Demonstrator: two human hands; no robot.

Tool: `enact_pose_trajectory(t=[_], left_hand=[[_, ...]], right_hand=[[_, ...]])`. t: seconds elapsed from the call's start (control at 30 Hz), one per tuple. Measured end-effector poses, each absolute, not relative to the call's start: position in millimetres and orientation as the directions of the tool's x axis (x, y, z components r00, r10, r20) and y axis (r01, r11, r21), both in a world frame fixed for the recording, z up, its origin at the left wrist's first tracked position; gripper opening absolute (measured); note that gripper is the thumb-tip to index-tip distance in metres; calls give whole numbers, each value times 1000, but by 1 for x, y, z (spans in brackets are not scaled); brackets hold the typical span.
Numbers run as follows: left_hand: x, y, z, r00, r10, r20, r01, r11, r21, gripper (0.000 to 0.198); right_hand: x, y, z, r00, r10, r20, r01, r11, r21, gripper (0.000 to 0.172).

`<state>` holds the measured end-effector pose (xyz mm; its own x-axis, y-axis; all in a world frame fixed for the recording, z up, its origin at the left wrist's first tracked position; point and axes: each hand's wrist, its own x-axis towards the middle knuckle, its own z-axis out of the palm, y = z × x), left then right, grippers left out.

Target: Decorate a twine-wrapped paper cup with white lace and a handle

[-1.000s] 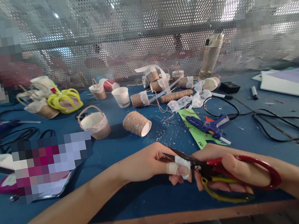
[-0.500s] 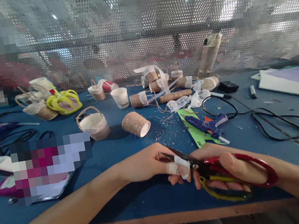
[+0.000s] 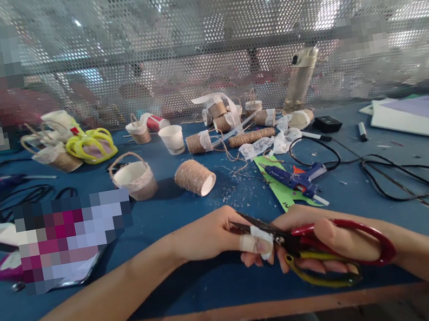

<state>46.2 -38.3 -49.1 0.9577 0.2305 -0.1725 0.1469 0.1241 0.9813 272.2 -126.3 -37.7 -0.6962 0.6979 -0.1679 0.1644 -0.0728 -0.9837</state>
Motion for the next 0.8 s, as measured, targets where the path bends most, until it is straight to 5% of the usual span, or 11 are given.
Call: enact_pose_trajectory(t=[0.8], left_hand=[[49,-38,-49,966,184,-180,155,147,977,24]], right_hand=[[271,-123,-32,-710,663,-236,216,-114,-970,90]])
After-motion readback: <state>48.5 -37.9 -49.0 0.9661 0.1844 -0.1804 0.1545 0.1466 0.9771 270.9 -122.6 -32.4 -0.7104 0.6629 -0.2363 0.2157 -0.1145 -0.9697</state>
